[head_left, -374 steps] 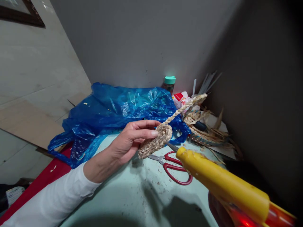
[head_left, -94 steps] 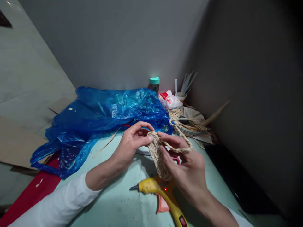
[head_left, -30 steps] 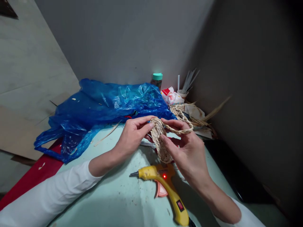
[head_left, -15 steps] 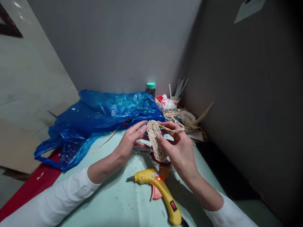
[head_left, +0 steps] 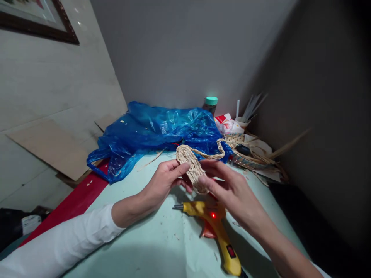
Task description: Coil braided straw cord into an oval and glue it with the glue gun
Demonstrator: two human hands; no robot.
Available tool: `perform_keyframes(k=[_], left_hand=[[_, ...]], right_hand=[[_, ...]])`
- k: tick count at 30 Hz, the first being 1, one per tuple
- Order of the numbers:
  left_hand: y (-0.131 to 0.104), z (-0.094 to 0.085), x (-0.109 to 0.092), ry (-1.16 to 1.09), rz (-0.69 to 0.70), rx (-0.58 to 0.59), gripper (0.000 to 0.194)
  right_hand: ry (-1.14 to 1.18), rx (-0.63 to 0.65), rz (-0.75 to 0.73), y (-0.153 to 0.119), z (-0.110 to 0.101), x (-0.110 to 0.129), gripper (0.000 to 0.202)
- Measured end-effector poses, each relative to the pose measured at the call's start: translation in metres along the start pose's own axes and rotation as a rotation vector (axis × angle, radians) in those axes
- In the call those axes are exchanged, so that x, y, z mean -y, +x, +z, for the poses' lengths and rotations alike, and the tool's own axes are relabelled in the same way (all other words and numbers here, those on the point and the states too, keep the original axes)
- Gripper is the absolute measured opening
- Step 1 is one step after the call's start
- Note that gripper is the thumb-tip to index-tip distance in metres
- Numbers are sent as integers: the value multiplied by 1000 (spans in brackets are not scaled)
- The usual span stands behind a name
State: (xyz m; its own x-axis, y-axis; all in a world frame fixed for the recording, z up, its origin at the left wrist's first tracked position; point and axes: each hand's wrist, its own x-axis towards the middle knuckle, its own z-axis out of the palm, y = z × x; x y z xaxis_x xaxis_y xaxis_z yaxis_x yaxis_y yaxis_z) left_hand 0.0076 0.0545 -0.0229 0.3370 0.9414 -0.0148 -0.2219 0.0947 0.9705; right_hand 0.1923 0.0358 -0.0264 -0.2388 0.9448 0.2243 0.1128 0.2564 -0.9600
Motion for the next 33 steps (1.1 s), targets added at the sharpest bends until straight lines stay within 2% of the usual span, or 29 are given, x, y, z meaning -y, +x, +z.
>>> perform_keyframes(k=[3, 10, 14, 20, 23, 25, 28, 31, 33], left_hand=[[-1, -7, 1, -1, -11, -11, 35], [0, -18, 4, 73, 16, 3, 23], [-2, -16, 0, 91, 46, -28, 22], [-11, -7, -11, 84, 68, -79, 24], [-11, -6, -14, 59, 75, -65, 26], [-7, -10, -13, 52, 40, 5, 25], [2, -22, -13, 60, -72, 194, 23], [6, -34, -15, 24, -53, 166, 44], [3, -40, -18, 42, -47, 103, 46]], right_hand=[[-28, 64, 28, -3, 7, -1, 28], [14, -1, 105, -2, 11, 6, 31], [62, 38, 130, -3, 13, 11, 28], [137, 27, 99, -5, 14, 13, 21], [163, 35, 83, -6, 12, 15, 17], [114, 28, 67, -6, 10, 15, 17], [-140, 3, 20, -5, 5, 15, 23], [-331, 43, 30, -4, 1, 14, 33], [-349, 93, 52, -4, 1, 13, 36]])
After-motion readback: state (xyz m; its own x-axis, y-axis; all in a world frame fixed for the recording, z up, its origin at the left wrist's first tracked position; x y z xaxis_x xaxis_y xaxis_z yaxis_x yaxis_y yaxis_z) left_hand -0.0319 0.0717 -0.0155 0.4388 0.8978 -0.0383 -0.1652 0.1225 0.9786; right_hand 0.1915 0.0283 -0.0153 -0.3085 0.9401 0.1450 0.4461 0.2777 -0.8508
